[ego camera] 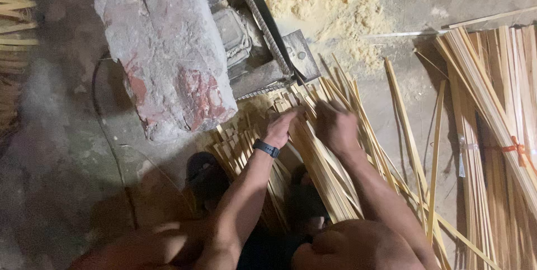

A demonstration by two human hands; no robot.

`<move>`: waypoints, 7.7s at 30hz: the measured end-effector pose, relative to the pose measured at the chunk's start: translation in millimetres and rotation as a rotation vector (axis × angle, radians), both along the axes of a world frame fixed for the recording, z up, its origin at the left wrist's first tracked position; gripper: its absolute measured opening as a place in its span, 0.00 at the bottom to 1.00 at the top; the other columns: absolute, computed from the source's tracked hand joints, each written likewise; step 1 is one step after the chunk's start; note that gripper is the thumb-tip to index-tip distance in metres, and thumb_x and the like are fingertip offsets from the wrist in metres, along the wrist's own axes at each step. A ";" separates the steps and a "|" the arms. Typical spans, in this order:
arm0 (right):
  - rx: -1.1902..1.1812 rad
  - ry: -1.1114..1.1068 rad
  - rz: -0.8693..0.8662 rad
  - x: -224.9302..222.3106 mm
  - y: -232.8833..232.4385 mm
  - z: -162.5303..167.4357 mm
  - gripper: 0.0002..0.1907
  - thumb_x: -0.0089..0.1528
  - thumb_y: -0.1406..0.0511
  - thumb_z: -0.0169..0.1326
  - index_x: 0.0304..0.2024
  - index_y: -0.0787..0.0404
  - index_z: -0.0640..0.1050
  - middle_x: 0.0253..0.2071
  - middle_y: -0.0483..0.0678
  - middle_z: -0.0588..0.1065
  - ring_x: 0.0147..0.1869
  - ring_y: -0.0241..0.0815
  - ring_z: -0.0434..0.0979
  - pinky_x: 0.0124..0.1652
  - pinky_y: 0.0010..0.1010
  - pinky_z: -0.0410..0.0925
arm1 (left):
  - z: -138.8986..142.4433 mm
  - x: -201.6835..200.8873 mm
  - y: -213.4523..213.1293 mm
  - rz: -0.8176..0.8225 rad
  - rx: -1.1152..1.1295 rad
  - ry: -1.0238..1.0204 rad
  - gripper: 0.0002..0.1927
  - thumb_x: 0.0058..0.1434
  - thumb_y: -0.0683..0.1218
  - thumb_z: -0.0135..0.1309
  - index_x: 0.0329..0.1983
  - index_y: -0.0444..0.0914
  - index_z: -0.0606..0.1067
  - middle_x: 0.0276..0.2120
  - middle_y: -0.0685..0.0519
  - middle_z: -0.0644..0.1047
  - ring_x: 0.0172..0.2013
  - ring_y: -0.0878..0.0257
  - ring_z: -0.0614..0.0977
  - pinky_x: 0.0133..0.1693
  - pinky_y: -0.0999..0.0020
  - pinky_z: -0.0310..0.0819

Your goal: The person feeds thin wooden strips into a rotating blade machine to shape their edges. They hold the strips with both hands, guide them through the cutter, and place the finished pieces into a growing pile on the floor.

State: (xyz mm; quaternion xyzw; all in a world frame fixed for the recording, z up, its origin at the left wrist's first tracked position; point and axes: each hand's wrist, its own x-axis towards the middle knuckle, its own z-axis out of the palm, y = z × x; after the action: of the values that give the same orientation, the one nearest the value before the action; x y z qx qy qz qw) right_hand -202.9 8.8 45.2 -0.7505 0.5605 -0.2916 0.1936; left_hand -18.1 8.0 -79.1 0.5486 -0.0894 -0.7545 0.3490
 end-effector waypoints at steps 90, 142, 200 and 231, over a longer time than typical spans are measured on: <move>-0.142 -0.122 -0.033 31.6 -20.7 7.7 0.02 0.61 0.74 0.60 0.36 0.64 0.82 0.30 0.52 0.79 0.26 0.43 0.79 0.24 0.34 0.72 | -4.9 17.5 8.1 0.017 0.021 -0.056 0.37 0.47 0.33 0.54 0.50 0.38 0.42 0.52 0.36 0.63 0.60 0.46 0.65 0.68 0.43 0.47; -0.037 -0.111 -0.052 -3.6 4.7 17.6 0.04 0.63 0.72 0.58 0.39 0.61 0.82 0.34 0.49 0.80 0.29 0.42 0.81 0.28 0.33 0.74 | -2.1 2.4 -0.6 -0.123 -0.144 0.044 0.27 0.62 0.58 0.53 0.62 0.43 0.76 0.63 0.61 0.71 0.68 0.64 0.61 0.70 0.48 0.36; -0.029 -0.132 -0.027 28.3 -20.9 2.7 0.06 0.66 0.70 0.55 0.40 0.69 0.80 0.25 0.57 0.76 0.21 0.49 0.76 0.21 0.40 0.69 | -5.5 9.4 1.8 0.015 -0.165 0.245 0.23 0.66 0.49 0.55 0.62 0.35 0.75 0.62 0.51 0.75 0.62 0.60 0.71 0.66 0.58 0.55; -0.060 -0.111 0.020 30.9 -27.4 -6.2 0.07 0.62 0.71 0.57 0.42 0.68 0.80 0.27 0.54 0.77 0.24 0.46 0.77 0.22 0.37 0.70 | -8.4 7.1 -4.6 0.086 -0.118 -0.047 0.66 0.51 0.38 0.55 0.68 0.35 0.13 0.70 0.22 0.54 0.68 0.40 0.63 0.68 0.48 0.54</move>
State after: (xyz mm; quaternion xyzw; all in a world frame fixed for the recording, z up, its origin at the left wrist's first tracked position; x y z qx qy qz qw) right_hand -172.0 -18.6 39.0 -0.7441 0.5324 -0.3476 0.2048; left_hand -11.0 3.4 -87.5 0.5481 -0.1184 -0.7189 0.4108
